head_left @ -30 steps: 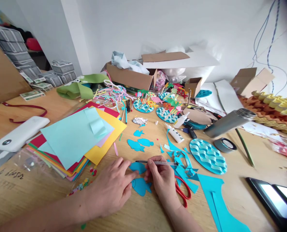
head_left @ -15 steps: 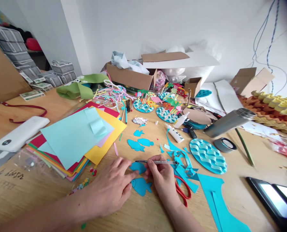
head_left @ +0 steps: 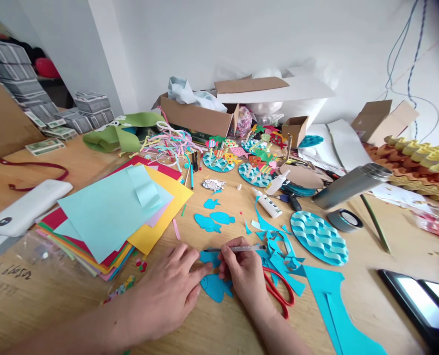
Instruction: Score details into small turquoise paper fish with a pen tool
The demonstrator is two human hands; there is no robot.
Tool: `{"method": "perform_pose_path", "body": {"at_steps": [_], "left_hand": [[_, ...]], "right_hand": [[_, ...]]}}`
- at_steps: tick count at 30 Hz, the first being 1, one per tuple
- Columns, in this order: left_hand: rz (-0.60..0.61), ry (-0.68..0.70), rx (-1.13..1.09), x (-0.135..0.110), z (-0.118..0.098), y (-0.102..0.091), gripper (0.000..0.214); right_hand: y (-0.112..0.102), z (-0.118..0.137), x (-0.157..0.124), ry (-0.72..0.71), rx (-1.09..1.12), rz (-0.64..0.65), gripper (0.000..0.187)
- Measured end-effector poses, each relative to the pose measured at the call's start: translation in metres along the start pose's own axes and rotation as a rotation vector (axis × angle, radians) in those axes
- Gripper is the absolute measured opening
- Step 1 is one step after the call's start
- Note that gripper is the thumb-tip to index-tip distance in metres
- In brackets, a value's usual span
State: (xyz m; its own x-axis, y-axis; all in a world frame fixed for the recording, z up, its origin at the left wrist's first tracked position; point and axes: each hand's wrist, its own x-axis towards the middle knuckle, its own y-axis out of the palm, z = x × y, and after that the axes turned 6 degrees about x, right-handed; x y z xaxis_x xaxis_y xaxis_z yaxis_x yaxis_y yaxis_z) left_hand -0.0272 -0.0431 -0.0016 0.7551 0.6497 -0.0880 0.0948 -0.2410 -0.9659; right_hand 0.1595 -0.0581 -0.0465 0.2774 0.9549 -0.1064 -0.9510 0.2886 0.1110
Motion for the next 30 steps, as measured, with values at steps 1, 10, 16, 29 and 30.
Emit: {"method": "perform_pose_path", "body": {"at_steps": [1,10,16,29,30], "left_hand": [[-0.003,0.002,0.005,-0.0003,0.0,0.0009,0.042],[-0.003,0.0,0.013,-0.0012,-0.0007,0.0054,0.04],[-0.005,-0.005,0.011,0.0,-0.0004,0.0038,0.038],[0.006,0.002,0.007,-0.0004,-0.0016,0.0006,0.037],[0.006,0.002,0.008,-0.0004,-0.0017,0.0004,0.036]], "right_hand": [[0.0001,-0.0002,0.0002,-0.003,-0.006,-0.002,0.039],[0.0004,0.0008,0.0004,-0.012,-0.044,0.003,0.039],[0.0,-0.0004,0.0007,-0.013,-0.055,0.003,0.04],[0.0011,0.0,0.0012,-0.023,-0.071,0.022,0.04],[0.001,0.0,0.0011,-0.025,-0.076,0.024,0.041]]}}
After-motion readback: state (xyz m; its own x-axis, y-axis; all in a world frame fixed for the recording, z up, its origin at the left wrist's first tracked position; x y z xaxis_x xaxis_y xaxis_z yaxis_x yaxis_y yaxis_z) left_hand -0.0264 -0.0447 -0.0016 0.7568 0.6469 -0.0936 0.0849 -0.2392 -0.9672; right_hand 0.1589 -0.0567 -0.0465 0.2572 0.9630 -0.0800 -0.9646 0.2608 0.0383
